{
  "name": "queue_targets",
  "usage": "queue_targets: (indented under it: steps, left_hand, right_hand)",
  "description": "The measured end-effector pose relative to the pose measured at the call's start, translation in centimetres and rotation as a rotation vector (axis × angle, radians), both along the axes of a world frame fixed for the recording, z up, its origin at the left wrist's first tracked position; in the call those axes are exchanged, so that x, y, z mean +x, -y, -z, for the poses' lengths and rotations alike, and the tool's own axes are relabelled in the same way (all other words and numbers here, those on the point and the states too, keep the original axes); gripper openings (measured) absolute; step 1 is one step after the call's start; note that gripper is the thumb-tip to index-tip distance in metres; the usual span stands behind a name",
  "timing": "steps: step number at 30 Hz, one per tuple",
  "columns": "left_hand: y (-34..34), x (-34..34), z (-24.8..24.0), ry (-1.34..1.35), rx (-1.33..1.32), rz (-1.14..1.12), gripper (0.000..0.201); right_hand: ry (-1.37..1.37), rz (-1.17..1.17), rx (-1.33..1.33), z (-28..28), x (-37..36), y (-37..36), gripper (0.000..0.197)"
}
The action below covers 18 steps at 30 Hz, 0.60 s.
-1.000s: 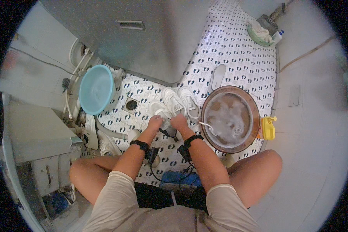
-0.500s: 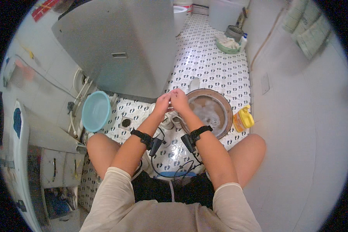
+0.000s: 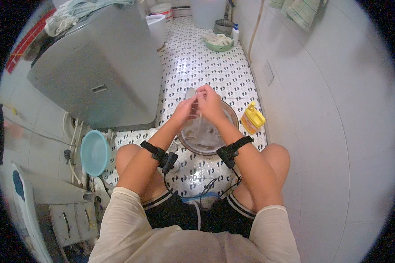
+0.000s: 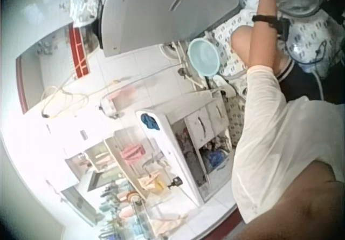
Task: The person removes the shoelaces from a shoe, places them in a basin of soapy water, and scrubs them by hand to clean them.
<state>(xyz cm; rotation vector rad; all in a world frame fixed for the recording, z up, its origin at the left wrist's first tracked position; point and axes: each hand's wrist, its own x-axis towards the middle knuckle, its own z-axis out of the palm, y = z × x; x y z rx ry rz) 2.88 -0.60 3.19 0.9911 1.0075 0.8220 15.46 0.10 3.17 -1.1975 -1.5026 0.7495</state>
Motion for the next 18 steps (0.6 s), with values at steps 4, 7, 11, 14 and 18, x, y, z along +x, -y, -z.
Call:
queue_targets:
  steps: [4,7,11,14,18]
  left_hand:
    - [-0.5,1.8,0.7,-0.02,0.086,0.238,0.025]
    - [-1.3,1.7,3.2,-0.192,0.273,0.311,0.018]
    - [-3.0,2.1,4.9,-0.249,0.33,0.227,0.013]
    - [-4.2,3.1,3.7,-0.23,0.344,0.127,0.012]
    - [-4.8,2.7,1.4,-0.295,0.331,0.112,0.014]
  right_hand:
    - [-0.345,-0.04,-0.188,-0.7,4.1,-0.3,0.014]
    - [-0.428,-0.004,-0.259,-0.9,5.4,-0.7,0.017]
    - [-0.148,0.073,-0.296,1.4,6.8,-1.9,0.017]
    - [0.095,0.097,-0.145,4.5,7.1,-2.9,0.021]
    - [0.234,-0.045,-0.3,5.0,5.3,-2.1,0.028]
